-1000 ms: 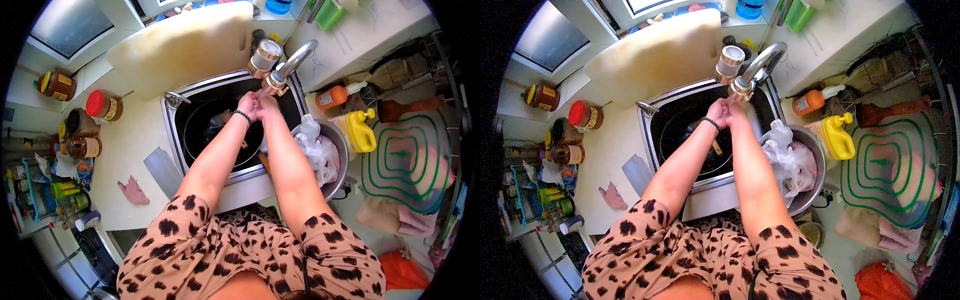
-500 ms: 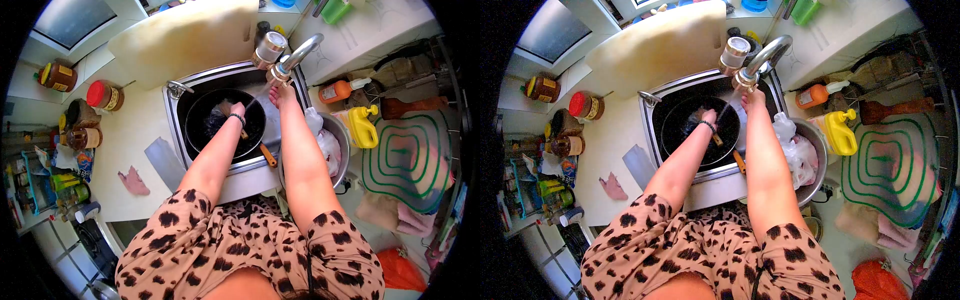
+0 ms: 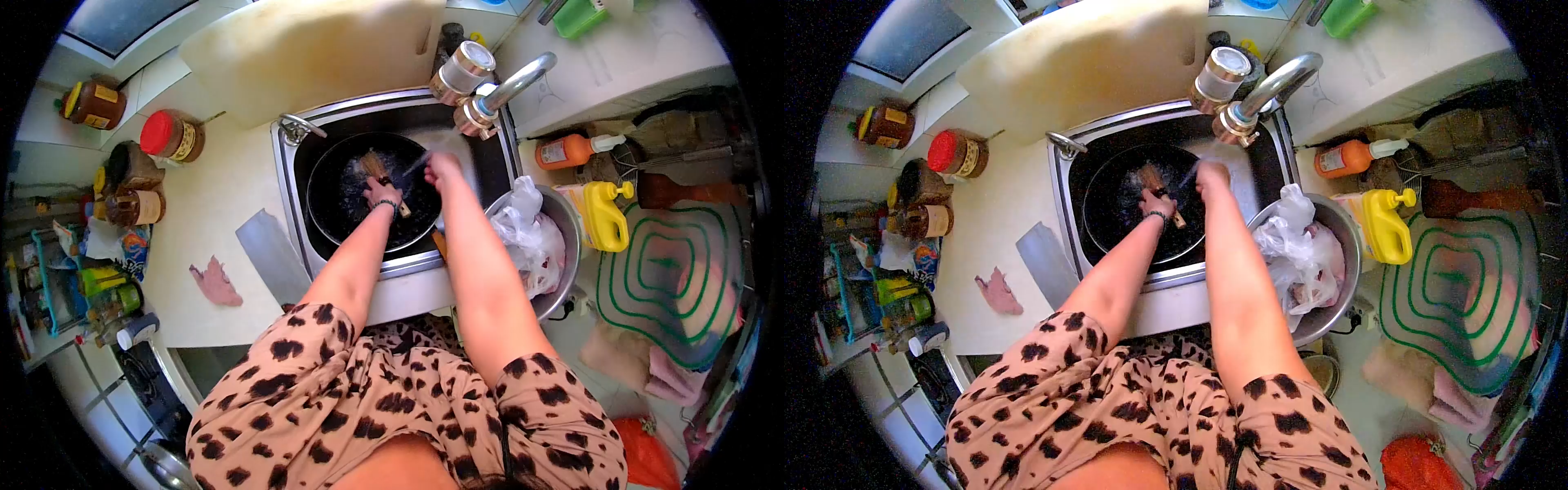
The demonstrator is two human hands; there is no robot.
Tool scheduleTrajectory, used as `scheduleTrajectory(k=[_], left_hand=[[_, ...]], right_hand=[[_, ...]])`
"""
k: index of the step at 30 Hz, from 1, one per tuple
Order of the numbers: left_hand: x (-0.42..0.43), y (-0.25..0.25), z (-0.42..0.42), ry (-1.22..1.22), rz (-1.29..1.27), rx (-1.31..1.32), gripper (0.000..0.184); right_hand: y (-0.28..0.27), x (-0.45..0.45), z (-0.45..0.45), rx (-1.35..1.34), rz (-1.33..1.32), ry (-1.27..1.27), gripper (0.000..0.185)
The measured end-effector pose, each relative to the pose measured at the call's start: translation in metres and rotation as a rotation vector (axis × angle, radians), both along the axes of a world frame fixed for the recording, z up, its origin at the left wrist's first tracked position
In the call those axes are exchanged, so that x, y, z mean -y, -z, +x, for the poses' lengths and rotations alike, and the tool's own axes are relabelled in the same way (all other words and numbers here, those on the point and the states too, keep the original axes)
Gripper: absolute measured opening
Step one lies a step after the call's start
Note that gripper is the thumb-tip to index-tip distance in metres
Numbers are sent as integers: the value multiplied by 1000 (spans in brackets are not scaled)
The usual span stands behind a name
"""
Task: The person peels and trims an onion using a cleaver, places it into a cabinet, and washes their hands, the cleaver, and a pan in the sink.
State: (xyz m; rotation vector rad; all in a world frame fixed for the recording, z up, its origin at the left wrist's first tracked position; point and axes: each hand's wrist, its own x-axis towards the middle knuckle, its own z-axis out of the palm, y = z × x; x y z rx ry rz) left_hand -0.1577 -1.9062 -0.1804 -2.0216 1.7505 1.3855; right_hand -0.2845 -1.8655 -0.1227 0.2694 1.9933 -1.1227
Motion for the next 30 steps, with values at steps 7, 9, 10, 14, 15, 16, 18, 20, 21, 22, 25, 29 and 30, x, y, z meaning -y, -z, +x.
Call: scheduleTrajectory(k=[7, 9, 10, 14, 15, 16, 18, 20, 21, 22, 25, 29, 30], left_hand=[[9, 9, 0, 416, 71, -7, 77], [13, 1, 7, 500, 74, -15, 74], [18, 1, 12, 633, 92, -68, 71], [22, 9, 37, 807, 148, -173, 67], [23, 11, 41, 824, 200, -192, 68], [26, 13, 42, 810, 181, -210, 70], [28, 18, 41, 808, 111, -211, 69], [30, 21, 37, 783, 61, -171, 69], [30, 20, 36, 783, 68, -171, 69], [31, 19, 34, 766, 86, -152, 69], [29, 28, 34, 773, 95, -127, 70], [27, 6, 38, 860, -44, -53, 64], [26, -1, 38, 911, -88, -28, 60]], right_hand=[[17, 9, 32, -378, 226, 230, 23], [25, 11, 13, -709, 75, 524, 16], [21, 9, -2, -738, 60, 577, 13], [-14, -3, -33, -741, -99, 665, 20], [-21, -6, -36, -709, -119, 624, 26], [-26, -8, -39, -678, -221, 622, 29], [-41, -5, -35, -728, -236, 599, 33], [-59, -5, -29, -828, -246, 507, 42], [-52, -7, -35, -826, -240, 505, 42], [-46, -8, -45, -957, -171, 442, 45], [-45, -9, -52, -1147, -107, 356, 52], [-57, -12, -52, -1334, 3, 232, 51], [-58, -13, -52, -1325, 50, 223, 47]])
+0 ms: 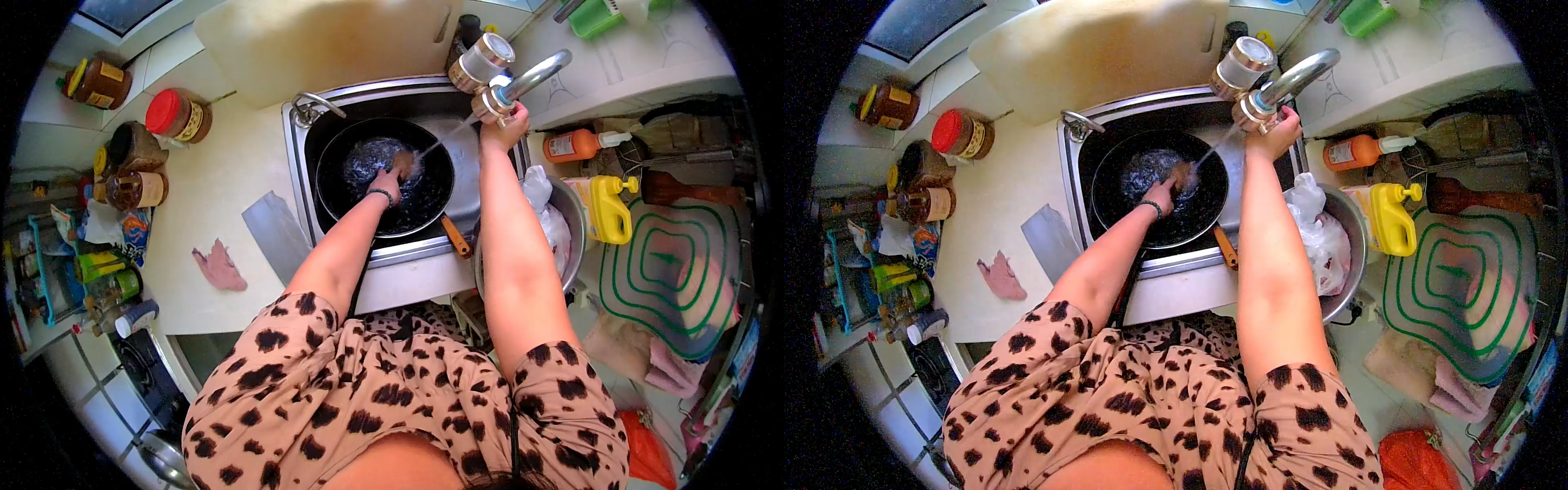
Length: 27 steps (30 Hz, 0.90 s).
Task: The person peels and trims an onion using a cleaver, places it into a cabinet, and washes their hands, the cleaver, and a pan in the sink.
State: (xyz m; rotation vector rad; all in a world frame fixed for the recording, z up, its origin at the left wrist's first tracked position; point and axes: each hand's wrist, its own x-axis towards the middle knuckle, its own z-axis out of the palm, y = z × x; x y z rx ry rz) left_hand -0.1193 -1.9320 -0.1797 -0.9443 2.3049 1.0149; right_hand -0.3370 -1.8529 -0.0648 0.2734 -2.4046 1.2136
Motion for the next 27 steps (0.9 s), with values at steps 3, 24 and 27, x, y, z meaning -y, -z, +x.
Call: scheduleTrajectory(k=[3, 24, 27], left_hand=[[-5, 9, -13, -122, 178, -138, 49], [-33, 14, -43, -1412, 1701, -377, 30], [-36, 24, -44, -1464, 1728, -305, 22]], right_hand=[[-4, -1, 1, 47, -15, -44, 52], [0, 3, -18, 136, -84, -103, 37], [-2, 3, -17, 152, -79, -108, 42]])
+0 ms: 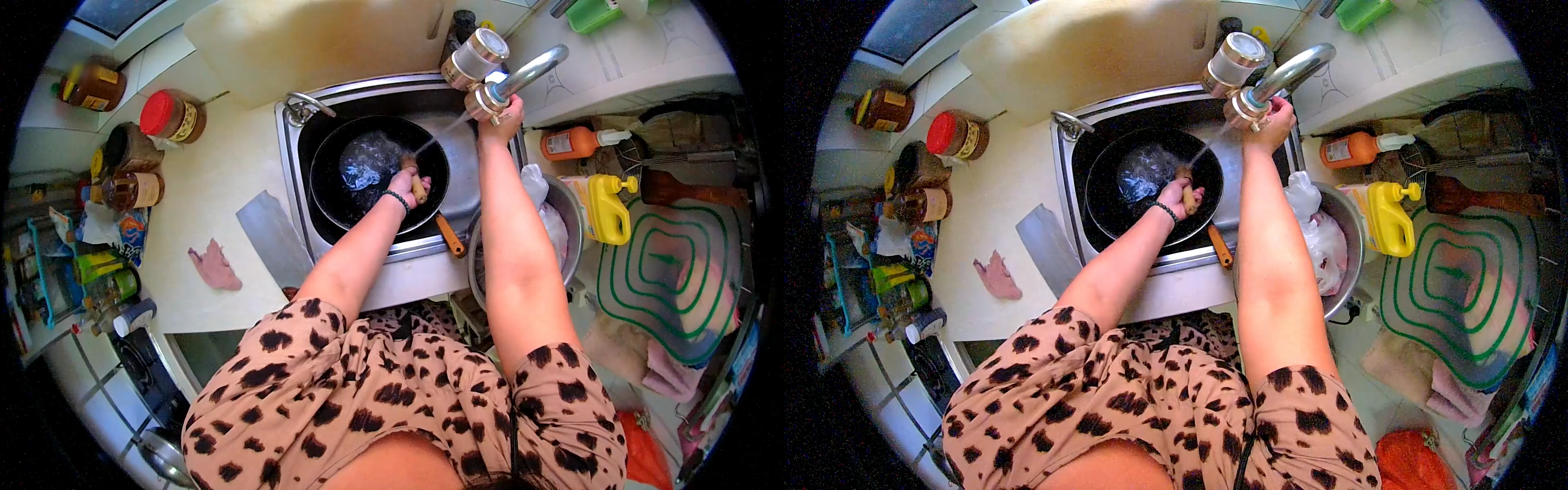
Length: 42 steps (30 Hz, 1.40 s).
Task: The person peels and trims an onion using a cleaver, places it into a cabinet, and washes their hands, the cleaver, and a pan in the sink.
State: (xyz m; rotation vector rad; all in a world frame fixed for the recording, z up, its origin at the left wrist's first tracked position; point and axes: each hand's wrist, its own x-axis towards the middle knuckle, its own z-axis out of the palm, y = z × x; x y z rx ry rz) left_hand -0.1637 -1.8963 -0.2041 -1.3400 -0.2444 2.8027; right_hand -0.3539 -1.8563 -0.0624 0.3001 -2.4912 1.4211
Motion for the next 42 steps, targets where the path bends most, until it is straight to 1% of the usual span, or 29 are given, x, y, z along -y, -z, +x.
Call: scheduleTrajectory(k=[3, 5, 8, 11, 13, 15, 16, 18, 20, 21, 22, 24, 25, 26, 27, 28, 29, 31, 34, 35, 36, 38, 40, 41, 42], left_hand=[[1, -2, -1, 56, 35, -13, 18], [1, -6, -2, 54, -93, -9, 19], [3, -9, -5, 53, -62, -26, 21], [1, -3, -5, 64, -75, -22, 23], [1, -4, -5, 66, -83, -15, 22], [1, -3, -6, 69, -91, -9, 22], [1, -3, -6, 79, -98, 0, 25], [-1, -4, -7, 89, -104, 8, 28], [-13, -5, -11, 268, -662, 198, 47], [-16, -3, -10, 399, -878, 262, 68], [-16, 0, -11, 399, -877, 263, 68], [-11, -11, -11, 789, -1468, 454, 77], [-7, -17, -10, 803, -1336, 401, 76], [-8, -25, -8, 804, -1337, 402, 76], [-10, -29, -7, 719, -1368, 439, 73], [-12, -33, -7, 633, -1396, 475, 71], [-12, -23, -8, 633, -1396, 475, 71], [-11, 10, -11, 594, -1341, 432, 67], [-9, 14, -10, 590, -1348, 442, 62], [-8, 14, -9, 589, -1348, 443, 62], [-7, 14, -8, 596, -1305, 442, 60], [-5, 11, -8, 601, -1263, 440, 58], [-4, 4, -5, 611, -1238, 457, 56], [-4, 5, -4, 607, -1233, 467, 56], [-4, 8, -3, 555, -1187, 473, 56]], right_hand=[[-7, 0, 3, 27, 14, -6, 45], [-8, 0, 3, 51, 5, -19, 46], [0, 1, -2, 18, 4, -23, 45], [9, 0, -11, 99, -126, -77, 45], [3, 0, -8, 84, -20, -49, 44], [9, -1, -12, 97, -32, -54, 44], [11, -1, -13, 110, -43, -58, 45], [0, 0, -4, 94, 0, -28, 45], [-5, 1, 0, 78, 43, 2, 45], [-4, 1, 0, 66, 37, -6, 45], [-2, 1, -1, 54, 32, -14, 45], [-8, 2, 2, 62, 47, -6, 44], [-11, 2, 4, 68, 62, 2, 43], [-1, 2, -2, 68, 61, 2, 43], [8, 2, -10, 130, -137, -28, 43], [18, 0, -15, 161, -235, -44, 43], [20, -1, -16, 191, -333, -57, 43], [-2, 3, -3, 61, -1, -24, 42], [2, 5, -5, 11, 0, -3, 43], [16, 5, -15, 12, 0, -4, 43], [40, 3, -32, 93, -308, -77, 38], [42, 3, -37, 174, -617, -152, 34], [12, 5, -22, 666, -998, -74, 32], [15, 6, -16, 722, -900, -118, 33], [33, 1, -19, 684, -886, -107, 43]])
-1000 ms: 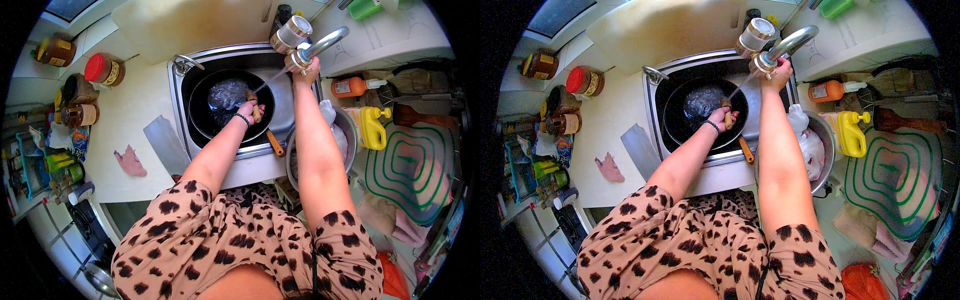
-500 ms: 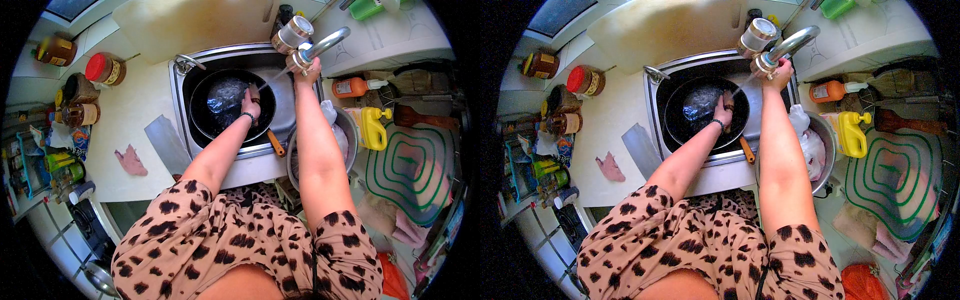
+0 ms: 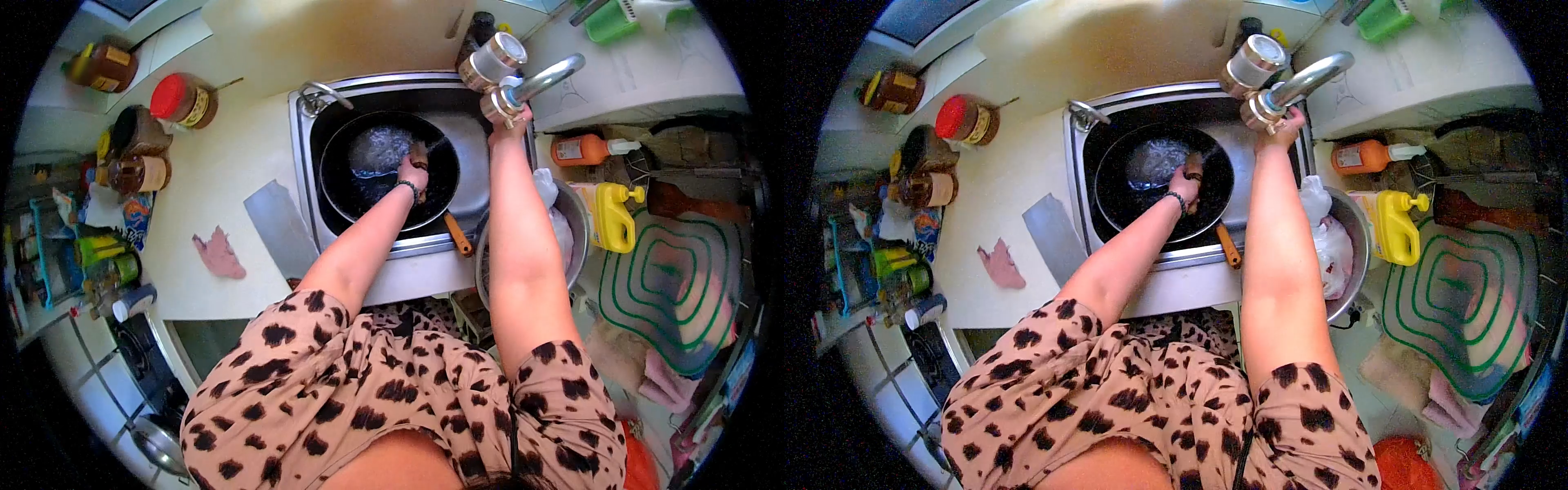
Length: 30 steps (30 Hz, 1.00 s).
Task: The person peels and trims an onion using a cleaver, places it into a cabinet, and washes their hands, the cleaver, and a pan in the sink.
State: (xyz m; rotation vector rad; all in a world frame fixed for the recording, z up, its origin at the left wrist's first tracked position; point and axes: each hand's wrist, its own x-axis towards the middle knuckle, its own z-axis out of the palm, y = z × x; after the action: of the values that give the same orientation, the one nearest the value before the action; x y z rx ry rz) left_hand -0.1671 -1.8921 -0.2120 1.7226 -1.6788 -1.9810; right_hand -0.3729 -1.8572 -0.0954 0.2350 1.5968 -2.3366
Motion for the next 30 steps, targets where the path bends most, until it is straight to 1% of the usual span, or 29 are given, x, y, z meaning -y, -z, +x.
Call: scheduleTrajectory(k=[1, 2, 3, 4, 5, 6, 8, 10, 12, 14, 15, 16, 17, 18, 19, 20, 21, 22, 23, 24, 25, 26, 27, 28, 30], left_hand=[[1, 1, -1, -61, 32, -21, 56], [1, 1, -1, -81, 29, -19, 56], [2, 0, -2, -138, 79, -48, 56], [4, 1, 3, -198, 131, -77, 55], [10, -53, 11, -254, 289, -96, 52], [10, -37, 10, -239, 232, -138, 58], [9, -37, 16, -282, 204, -170, 64], [5, -47, 20, -355, 212, -194, 70], [3, -60, 26, -421, 254, -235, 77], [0, -67, 37, -481, 360, -316, 85], [-1, -69, 46, -509, 425, -362, 88], [3, -117, 64, -561, 594, -437, 88], [1, -128, 70, -540, 572, -434, 82], [-3, -109, 69, -461, 503, -493, 81], [-8, -93, 65, -363, 436, -470, 80], [-9, -113, 73, -271, 366, -441, 80], [-3, -141, 90, -148, 385, -453, 82], [-1, -152, 96, -167, 363, -465, 80], [3, -136, 97, -98, 53, -395, 80], [1, -109, 83, -16, -233, -310, 80], [9, -134, 99, 23, -188, -259, 74], [17, -138, 113, 66, -255, -252, 66], [29, -136, 128, 171, -366, -245, 62], [39, -134, 151, 273, -461, -239, 57], [61, -148, 222, 258, -640, -308, 49]], right_hand=[[19, -6, -3, -30, 19, 21, 54], [19, -4, 9, -158, 171, 102, 46], [21, -3, 20, -268, 340, 195, 38], [20, -4, 26, -186, 301, 254, 28], [22, -5, 31, -107, 258, 317, 21], [21, -7, 48, -44, 395, 275, 24], [3, -12, 101, 190, 299, -122, 26], [-10, -8, 166, 208, 493, -414, 30], [-3, -20, 218, 14, 595, -594, 36], [-16, -35, 238, 10, 556, -712, 43], [-38, -37, 254, 126, 459, -700, 39], [-62, -40, 261, 196, 558, -795, 39], [-68, -44, 267, 189, 581, -825, 39], [-73, -47, 271, 183, 600, -857, 40], [-69, -51, 274, 144, 574, -835, 43], [-61, -54, 276, 108, 546, -820, 46], [-57, -55, 268, 174, 467, -824, 51], [-51, -50, 264, 135, 436, -741, 48], [-34, -48, 252, 10, 554, -766, 45], [-8, -54, 224, -105, 684, -775, 42], [2, -63, 207, 16, 764, -825, 38], [5, -61, 198, 121, 828, -869, 35], [-5, -61, 195, 131, 857, -877, 37], [3, -66, 184, 65, 928, -959, 38], [36, -75, 188, -397, 1054, -909, 42]])
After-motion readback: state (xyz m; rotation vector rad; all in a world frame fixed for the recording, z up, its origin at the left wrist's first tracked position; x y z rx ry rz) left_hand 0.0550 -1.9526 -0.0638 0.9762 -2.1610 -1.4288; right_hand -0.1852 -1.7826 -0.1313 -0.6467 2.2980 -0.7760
